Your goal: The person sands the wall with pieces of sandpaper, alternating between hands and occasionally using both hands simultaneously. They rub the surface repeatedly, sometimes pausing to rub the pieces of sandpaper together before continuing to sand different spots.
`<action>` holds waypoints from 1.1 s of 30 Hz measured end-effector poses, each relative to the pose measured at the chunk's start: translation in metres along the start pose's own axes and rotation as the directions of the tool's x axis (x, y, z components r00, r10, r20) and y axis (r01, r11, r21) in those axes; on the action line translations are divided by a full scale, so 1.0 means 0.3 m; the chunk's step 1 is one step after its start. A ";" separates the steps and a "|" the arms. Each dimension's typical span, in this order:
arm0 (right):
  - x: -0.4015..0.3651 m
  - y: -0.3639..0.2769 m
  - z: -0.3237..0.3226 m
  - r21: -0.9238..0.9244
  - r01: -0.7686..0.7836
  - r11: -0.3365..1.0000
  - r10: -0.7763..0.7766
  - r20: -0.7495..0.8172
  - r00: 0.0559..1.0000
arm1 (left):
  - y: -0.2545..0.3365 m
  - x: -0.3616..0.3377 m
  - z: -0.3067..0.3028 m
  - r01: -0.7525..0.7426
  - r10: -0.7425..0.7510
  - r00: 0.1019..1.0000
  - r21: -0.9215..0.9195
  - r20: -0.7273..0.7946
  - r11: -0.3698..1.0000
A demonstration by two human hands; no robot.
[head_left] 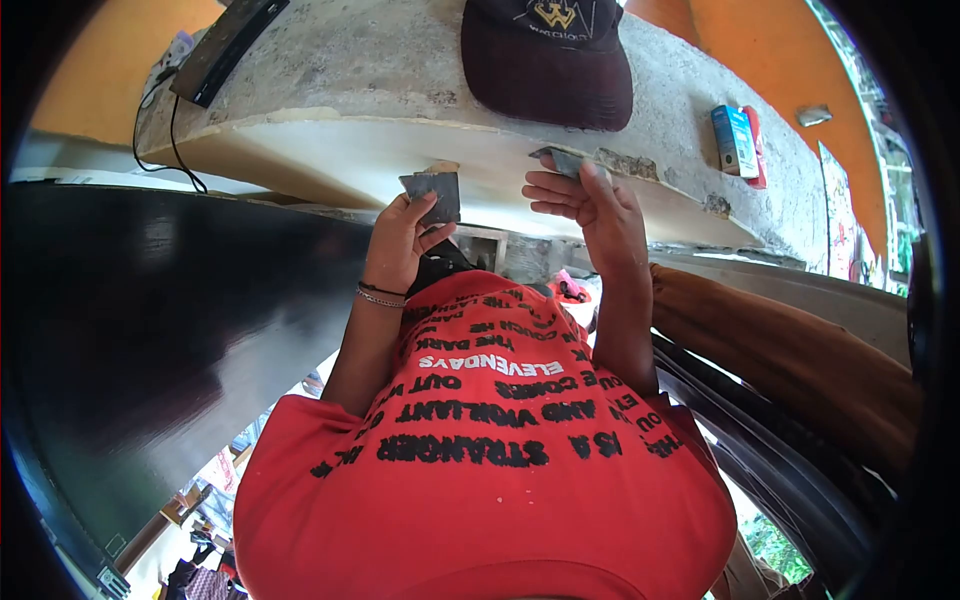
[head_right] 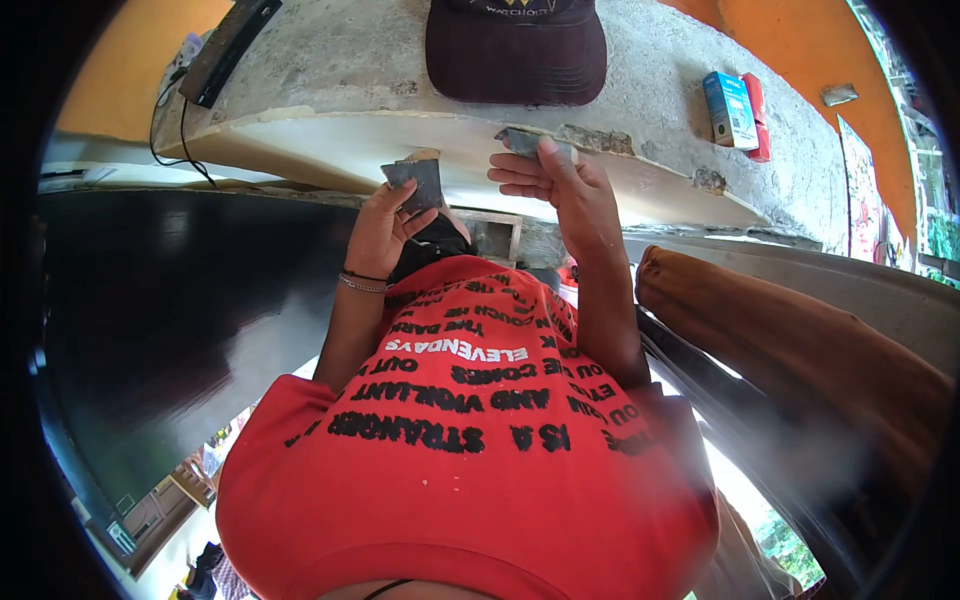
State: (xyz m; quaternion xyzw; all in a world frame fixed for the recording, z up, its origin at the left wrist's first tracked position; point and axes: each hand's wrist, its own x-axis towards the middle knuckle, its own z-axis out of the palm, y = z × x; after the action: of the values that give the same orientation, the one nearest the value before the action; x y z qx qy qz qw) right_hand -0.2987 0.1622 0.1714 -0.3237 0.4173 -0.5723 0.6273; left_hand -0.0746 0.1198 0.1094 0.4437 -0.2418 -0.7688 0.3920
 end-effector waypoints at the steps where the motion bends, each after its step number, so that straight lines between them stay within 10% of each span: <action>1: 0.009 0.019 -0.007 -0.104 0.048 0.993 -0.052 -0.040 0.998 | 0.000 0.002 -0.003 0.000 0.000 1.000 -0.003 -0.004 1.000; 15: 0.131 0.421 -0.158 -0.809 0.034 0.586 -0.242 -0.135 0.961 | 0.041 -0.017 -0.040 -0.039 0.038 0.996 -0.013 -0.079 0.999; 21: 0.196 0.761 -0.390 -0.978 -0.174 0.112 -0.083 -0.184 0.980 | 0.049 -0.022 -0.050 -0.042 0.041 0.997 -0.013 -0.068 0.999; 27: 0.162 0.494 -0.177 -0.879 0.021 0.477 -0.211 -0.092 0.973 | 0.060 -0.027 -0.058 -0.073 0.070 0.994 -0.040 -0.083 0.997; 33: 0.086 0.116 0.086 -0.359 0.279 0.891 -0.349 -0.148 0.925 | 0.064 -0.027 -0.040 -0.075 0.074 0.993 -0.007 -0.096 0.997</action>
State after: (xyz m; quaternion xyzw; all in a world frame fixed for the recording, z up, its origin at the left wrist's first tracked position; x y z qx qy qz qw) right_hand -0.2602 0.1397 0.1482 -0.4263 0.5128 -0.6188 0.4151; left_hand -0.0543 0.1150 0.1212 0.4686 -0.2350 -0.7327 0.4340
